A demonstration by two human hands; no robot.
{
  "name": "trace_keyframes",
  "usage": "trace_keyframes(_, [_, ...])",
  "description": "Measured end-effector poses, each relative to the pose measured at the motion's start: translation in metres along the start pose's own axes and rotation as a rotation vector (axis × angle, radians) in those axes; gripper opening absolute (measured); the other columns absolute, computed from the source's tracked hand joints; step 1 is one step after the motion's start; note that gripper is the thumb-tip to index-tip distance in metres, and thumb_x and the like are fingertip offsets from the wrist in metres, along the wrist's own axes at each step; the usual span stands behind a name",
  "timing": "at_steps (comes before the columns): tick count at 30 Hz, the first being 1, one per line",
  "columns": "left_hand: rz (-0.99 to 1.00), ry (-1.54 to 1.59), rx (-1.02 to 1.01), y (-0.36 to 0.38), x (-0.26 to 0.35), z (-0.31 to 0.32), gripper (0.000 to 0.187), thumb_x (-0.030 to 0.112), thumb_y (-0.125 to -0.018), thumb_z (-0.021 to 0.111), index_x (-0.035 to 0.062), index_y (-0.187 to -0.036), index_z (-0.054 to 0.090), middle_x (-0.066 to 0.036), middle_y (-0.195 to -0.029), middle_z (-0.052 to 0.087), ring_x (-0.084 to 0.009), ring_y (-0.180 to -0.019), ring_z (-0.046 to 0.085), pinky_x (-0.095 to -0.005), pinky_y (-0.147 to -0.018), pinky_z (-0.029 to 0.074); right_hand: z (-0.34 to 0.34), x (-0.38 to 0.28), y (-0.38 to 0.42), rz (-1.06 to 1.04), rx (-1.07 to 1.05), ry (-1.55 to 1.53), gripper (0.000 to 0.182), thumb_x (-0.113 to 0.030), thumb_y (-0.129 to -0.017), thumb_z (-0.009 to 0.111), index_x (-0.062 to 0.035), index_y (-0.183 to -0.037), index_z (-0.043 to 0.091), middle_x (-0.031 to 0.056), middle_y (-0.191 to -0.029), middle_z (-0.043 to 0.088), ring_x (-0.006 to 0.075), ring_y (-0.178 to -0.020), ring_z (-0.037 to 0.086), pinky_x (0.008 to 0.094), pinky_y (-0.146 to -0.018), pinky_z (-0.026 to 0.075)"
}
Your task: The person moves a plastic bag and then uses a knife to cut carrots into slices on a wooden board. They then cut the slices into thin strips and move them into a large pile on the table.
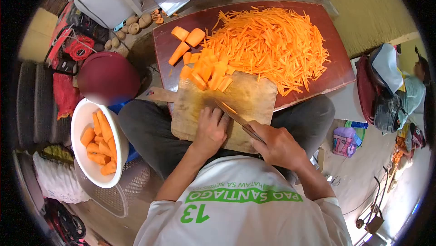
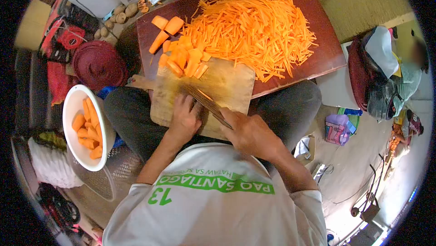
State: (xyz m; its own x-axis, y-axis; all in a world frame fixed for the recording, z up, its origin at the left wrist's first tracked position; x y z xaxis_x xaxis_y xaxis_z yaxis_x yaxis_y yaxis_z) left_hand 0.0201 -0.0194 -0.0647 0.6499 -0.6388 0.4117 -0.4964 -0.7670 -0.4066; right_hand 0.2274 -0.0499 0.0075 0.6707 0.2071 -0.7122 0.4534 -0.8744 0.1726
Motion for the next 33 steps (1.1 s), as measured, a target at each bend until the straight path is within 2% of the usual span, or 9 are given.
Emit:
trace_keyframes(6, [0.000,0.041,-0.007,0.003,-0.002,0.003,0.043,0.005,-0.073,0.073,-0.0051,-0.115,0.074,-0.019,-0.109,0.060,-0.0395,-0.100,0.056,-0.0512,-0.088,0.048,0.007,0.003,0.000,-0.007,0.055,0.004,0.038,-0.011,-0.098,0.073,-0.0033,-0.133,0.059,0.0229,-0.094,0.071,0.0457,-0.086,0.072,0.0518,-0.072,0.058])
trace_keyframes(9, [0.012,0.027,0.003,0.004,0.000,0.001,0.043,0.005,-0.074,0.073,-0.0061,-0.116,0.073,-0.019,-0.109,0.060,-0.0397,-0.100,0.056,-0.0511,-0.088,0.048,0.009,0.001,-0.011,-0.114,0.126,-0.031,0.036,-0.009,-0.098,0.073,-0.0027,-0.131,0.060,0.0223,-0.094,0.070,0.0457,-0.085,0.072,0.0524,-0.070,0.056])
trace_keyframes(12, [0.021,-0.004,0.029,0.002,0.001,-0.005,0.042,0.006,-0.074,0.073,-0.0062,-0.115,0.074,-0.019,-0.108,0.060,-0.0392,-0.099,0.056,-0.0509,-0.087,0.048,0.002,-0.001,-0.002,-0.009,0.018,-0.020,0.040,-0.007,-0.097,0.073,-0.0017,-0.134,0.060,0.0224,-0.095,0.071,0.0473,-0.087,0.072,0.0517,-0.072,0.057])
trace_keyframes(15, [-0.002,-0.010,0.053,0.004,-0.001,0.000,0.042,0.008,-0.074,0.075,-0.0056,-0.114,0.074,-0.018,-0.108,0.060,-0.0385,-0.099,0.056,-0.0507,-0.086,0.047,-0.002,-0.002,0.009,-0.092,0.087,-0.045,0.045,-0.006,-0.096,0.072,-0.0017,-0.139,0.059,0.0237,-0.099,0.072,0.0478,-0.090,0.072,0.0510,-0.074,0.059])
trace_keyframes(18, [-0.041,0.001,0.019,0.004,-0.003,-0.002,0.040,0.010,-0.077,0.076,-0.0041,-0.113,0.075,-0.017,-0.109,0.060,-0.0383,-0.102,0.057,-0.0508,-0.086,0.047,0.008,0.005,0.002,-0.048,0.055,-0.013,0.047,-0.007,-0.096,0.073,-0.0013,-0.140,0.059,0.0247,-0.102,0.073,0.0476,-0.092,0.073,0.0500,-0.077,0.060])
trace_keyframes(25, [-0.067,-0.012,0.022,0.004,-0.006,-0.003,0.034,0.012,-0.079,0.079,0.0003,-0.111,0.077,-0.016,-0.110,0.061,-0.0372,-0.106,0.057,-0.0514,-0.087,0.046,-0.002,-0.004,-0.001,0.000,0.008,-0.050,0.041,-0.007,-0.097,0.073,-0.0011,-0.136,0.062,0.0252,-0.099,0.072,0.0472,-0.091,0.074,0.0493,-0.077,0.059])
trace_keyframes(28, [-0.058,-0.036,0.013,0.005,-0.006,-0.005,0.043,0.013,-0.073,0.082,-0.0021,-0.113,0.075,-0.018,-0.112,0.060,-0.0376,-0.109,0.056,-0.0505,-0.090,0.046,0.000,-0.004,0.003,0.022,-0.004,-0.033,0.039,-0.006,-0.098,0.072,-0.0006,-0.135,0.062,0.0247,-0.097,0.071,0.0468,-0.089,0.073,0.0481,-0.074,0.057])
trace_keyframes(30, [-0.080,-0.010,-0.053,0.006,-0.005,-0.005,0.051,0.013,-0.070,0.084,-0.0043,-0.116,0.073,-0.020,-0.114,0.059,-0.0393,-0.112,0.056,-0.0512,-0.091,0.046,0.008,-0.001,-0.005,-0.042,0.034,-0.038,0.039,-0.005,-0.097,0.072,-0.0009,-0.135,0.061,0.0245,-0.097,0.071,0.0469,-0.089,0.073,0.0481,-0.074,0.057])
trace_keyframes(33, [-0.064,-0.029,-0.018,0.009,-0.007,0.000,0.052,0.012,-0.070,0.084,-0.0049,-0.118,0.072,-0.020,-0.114,0.059,-0.0404,-0.111,0.056,-0.0520,-0.093,0.047,0.009,0.000,-0.008,-0.070,0.064,-0.023,0.041,-0.005,-0.097,0.072,-0.0003,-0.136,0.060,0.0243,-0.097,0.072,0.0469,-0.087,0.073,0.0479,-0.074,0.058])
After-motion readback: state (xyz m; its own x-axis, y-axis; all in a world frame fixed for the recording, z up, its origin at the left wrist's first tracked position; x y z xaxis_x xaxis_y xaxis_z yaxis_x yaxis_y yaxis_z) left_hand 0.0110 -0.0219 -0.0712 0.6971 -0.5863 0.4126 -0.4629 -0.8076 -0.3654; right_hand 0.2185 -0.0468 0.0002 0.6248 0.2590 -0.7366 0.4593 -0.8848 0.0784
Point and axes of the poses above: each hand's wrist, its own y-axis away from the middle knuckle, its own z-axis out of the palm, x = y × z, the point moved 4 cm from there along -y, towards the middle knuckle
